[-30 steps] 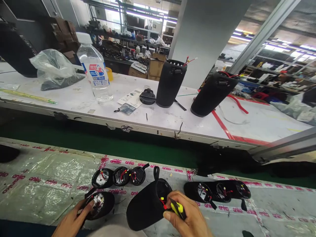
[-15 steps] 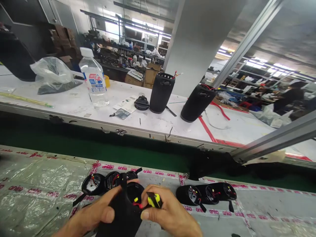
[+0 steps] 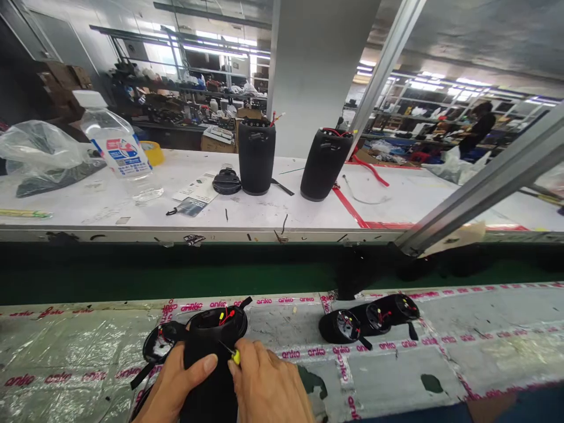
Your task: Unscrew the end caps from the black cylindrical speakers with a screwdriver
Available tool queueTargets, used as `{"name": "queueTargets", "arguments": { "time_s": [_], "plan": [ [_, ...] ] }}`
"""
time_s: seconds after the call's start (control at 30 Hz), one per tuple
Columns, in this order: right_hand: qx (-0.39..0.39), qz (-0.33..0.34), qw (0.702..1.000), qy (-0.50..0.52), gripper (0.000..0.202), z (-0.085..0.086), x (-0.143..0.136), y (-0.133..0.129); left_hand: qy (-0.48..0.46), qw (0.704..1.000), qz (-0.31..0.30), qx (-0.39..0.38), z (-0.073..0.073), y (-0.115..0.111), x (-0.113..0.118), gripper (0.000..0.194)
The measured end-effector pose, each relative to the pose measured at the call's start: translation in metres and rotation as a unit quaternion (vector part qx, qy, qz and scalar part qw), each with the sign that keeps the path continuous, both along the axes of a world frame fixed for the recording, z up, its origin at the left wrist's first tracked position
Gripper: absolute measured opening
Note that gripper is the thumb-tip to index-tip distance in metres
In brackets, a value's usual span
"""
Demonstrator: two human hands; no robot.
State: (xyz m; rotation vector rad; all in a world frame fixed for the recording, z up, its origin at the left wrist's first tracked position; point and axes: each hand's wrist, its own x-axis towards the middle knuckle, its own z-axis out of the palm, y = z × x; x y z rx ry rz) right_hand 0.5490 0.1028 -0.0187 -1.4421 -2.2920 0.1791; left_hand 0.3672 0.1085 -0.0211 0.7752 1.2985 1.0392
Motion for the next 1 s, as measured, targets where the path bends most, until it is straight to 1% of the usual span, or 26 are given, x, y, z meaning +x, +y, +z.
{"name": "queueTargets", "arguments": {
  "time_s": [0.07, 0.17, 0.27, 0.33, 0.4, 0.5, 0.63, 0.77, 0.83, 0.9, 0.97, 1.0],
  "plan": [
    [-0.003, 0.009, 1.000, -0.007, 0.030, 0.001, -0.001, 0.003, 0.015, 1.000, -0.004, 0.014, -0.001, 0.001, -0.001, 0.064],
    [-0.004, 0.013, 1.000, -0.014, 0.034, 0.002, -0.001, 0.003, 0.034, 0.999, 0.011, 0.018, -0.002, 0.000, -0.002, 0.069],
    [-0.002, 0.013, 1.000, -0.018, 0.035, 0.001, -0.002, 0.002, 0.050, 0.998, 0.011, 0.021, 0.000, 0.000, -0.002, 0.066],
    [-0.002, 0.013, 1.000, -0.027, 0.030, 0.000, -0.004, 0.001, 0.090, 0.995, 0.013, 0.041, 0.000, 0.001, -0.003, 0.067],
    [-0.001, 0.012, 0.999, -0.047, 0.021, -0.002, -0.006, 0.000, 0.153, 0.987, 0.008, 0.057, 0.000, 0.004, -0.005, 0.068],
    [0.000, 0.005, 0.997, -0.081, 0.012, -0.006, -0.009, -0.002, 0.229, 0.972, -0.016, 0.047, 0.001, 0.009, -0.008, 0.063],
    [-0.004, 0.005, 0.996, -0.091, 0.007, -0.010, -0.011, -0.005, 0.277, 0.960, 0.006, 0.039, 0.002, 0.012, -0.007, 0.062],
    [0.000, 0.014, 0.996, -0.092, 0.004, -0.010, -0.015, -0.006, 0.276, 0.959, 0.026, 0.054, -0.002, 0.006, -0.006, 0.059],
    [-0.012, 0.019, 0.995, -0.099, 0.010, -0.008, -0.019, -0.005, 0.263, 0.962, 0.044, 0.058, -0.003, 0.003, -0.008, 0.062],
    [-0.029, 0.023, 0.994, -0.099, 0.015, -0.006, -0.023, -0.005, 0.248, 0.966, 0.044, 0.051, -0.004, 0.001, -0.011, 0.064],
    [-0.035, 0.023, 0.997, -0.072, 0.013, -0.002, -0.027, -0.006, 0.201, 0.978, 0.044, 0.022, -0.005, -0.001, -0.014, 0.063],
    [-0.028, 0.017, 0.998, -0.044, 0.009, 0.000, -0.028, -0.008, 0.159, 0.986, 0.057, -0.009, -0.006, -0.003, -0.016, 0.061]
  ]
}}
